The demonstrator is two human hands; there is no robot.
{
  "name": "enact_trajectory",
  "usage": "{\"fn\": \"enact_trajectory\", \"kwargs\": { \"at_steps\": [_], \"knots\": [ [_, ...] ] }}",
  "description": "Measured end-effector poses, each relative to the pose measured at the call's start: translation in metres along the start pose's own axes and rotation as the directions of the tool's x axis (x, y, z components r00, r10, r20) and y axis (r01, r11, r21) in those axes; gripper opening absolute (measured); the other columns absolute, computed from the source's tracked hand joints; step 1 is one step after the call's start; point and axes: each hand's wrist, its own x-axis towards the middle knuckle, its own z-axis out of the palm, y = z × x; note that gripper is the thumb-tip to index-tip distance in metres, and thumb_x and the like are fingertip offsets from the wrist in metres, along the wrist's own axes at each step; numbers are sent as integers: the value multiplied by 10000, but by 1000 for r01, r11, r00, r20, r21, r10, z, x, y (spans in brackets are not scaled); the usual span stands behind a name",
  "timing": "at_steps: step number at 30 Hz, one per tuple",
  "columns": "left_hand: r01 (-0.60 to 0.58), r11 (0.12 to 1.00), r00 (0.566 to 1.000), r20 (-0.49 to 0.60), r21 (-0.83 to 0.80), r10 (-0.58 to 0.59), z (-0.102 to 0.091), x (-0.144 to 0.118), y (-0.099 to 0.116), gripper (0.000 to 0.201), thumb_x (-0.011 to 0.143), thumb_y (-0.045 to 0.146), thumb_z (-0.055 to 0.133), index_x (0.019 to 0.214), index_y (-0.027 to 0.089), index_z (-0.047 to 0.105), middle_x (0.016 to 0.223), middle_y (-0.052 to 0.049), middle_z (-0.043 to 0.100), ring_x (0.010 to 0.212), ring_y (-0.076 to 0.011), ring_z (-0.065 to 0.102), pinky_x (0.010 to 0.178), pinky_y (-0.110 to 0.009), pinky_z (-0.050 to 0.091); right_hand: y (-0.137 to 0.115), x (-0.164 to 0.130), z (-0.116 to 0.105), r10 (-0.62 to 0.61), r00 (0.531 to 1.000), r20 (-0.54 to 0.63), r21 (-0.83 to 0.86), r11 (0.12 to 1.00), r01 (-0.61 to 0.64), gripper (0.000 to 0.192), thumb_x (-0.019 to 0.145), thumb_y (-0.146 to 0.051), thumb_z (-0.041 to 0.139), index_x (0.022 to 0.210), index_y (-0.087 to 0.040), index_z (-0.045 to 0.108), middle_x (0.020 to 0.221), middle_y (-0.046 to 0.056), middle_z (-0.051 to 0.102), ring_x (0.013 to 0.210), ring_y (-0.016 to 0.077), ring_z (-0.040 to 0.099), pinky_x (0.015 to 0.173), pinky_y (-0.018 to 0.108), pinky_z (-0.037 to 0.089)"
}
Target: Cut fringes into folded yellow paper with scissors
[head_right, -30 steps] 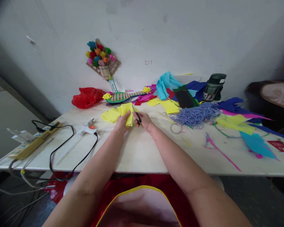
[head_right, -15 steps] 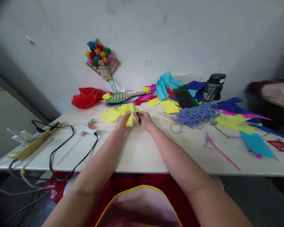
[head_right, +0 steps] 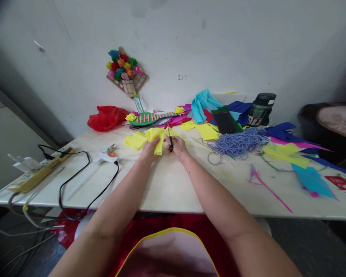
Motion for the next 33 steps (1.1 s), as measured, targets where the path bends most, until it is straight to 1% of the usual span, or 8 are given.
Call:
{"fn": "enact_trajectory", "kwargs": {
  "at_steps": [2,5,11,14,19,23,28,33],
  "knots": [
    [-13,1000,1000,15,8,13,-1,1,0,333,588,280,709,861,116,612,741,-83,659,705,-207,627,639,-305,475,1,1,-4,3,1000,-15,-43,999,-4,383,680,-520,579,751,-144,563,504,-11,556,354,74,495,275,160,211],
    [-9,1000,1000,14,15,9,0,0,1,332,584,272,710,866,125,612,725,-82,658,747,-219,630,653,-302,472,3,3,-9,21,1000,-10,-65,998,-22,396,680,-523,576,757,-134,582,520,3,571,360,83,511,277,162,212],
    [36,999,999,-40,41,-34,1,-2,5,329,581,281,714,848,122,607,731,-89,659,714,-206,630,645,-296,471,-2,1,-12,29,993,112,-39,999,-25,399,717,-506,543,818,-125,607,542,21,591,390,94,539,286,161,214],
    [33,999,999,-10,23,-32,0,-2,5,330,582,301,712,834,116,605,730,-87,657,673,-194,627,634,-297,474,-7,-2,-10,56,990,131,-35,998,-51,377,726,-471,548,852,-121,605,534,15,589,394,87,528,294,160,243],
    [41,999,999,10,20,-41,0,-3,5,348,577,314,711,835,113,596,716,-82,652,587,-185,612,591,-312,472,-6,-2,-5,76,990,120,-81,995,-66,344,724,-440,560,846,-120,594,523,1,568,382,87,520,273,165,231],
    [69,997,997,26,32,-70,0,-2,4,371,601,328,696,884,112,591,711,-83,652,611,-195,619,609,-317,473,-1,0,-7,64,989,132,-61,997,-56,377,714,-478,557,868,-136,594,513,-23,542,362,81,509,270,163,240],
    [50,998,998,-42,34,-48,0,-2,3,362,574,294,720,864,117,594,733,-79,657,654,-195,624,617,-298,470,0,2,-6,31,995,94,-43,999,-27,357,670,-470,603,803,-139,605,479,-46,498,326,52,443,269,159,212],
    [58,998,996,-67,29,-56,1,-1,4,369,543,271,742,844,115,598,705,-74,656,639,-180,619,585,-267,466,0,4,-2,43,999,21,1,999,-43,324,602,-433,667,730,-141,609,454,-65,454,339,31,378,321,163,317]
  ]
}}
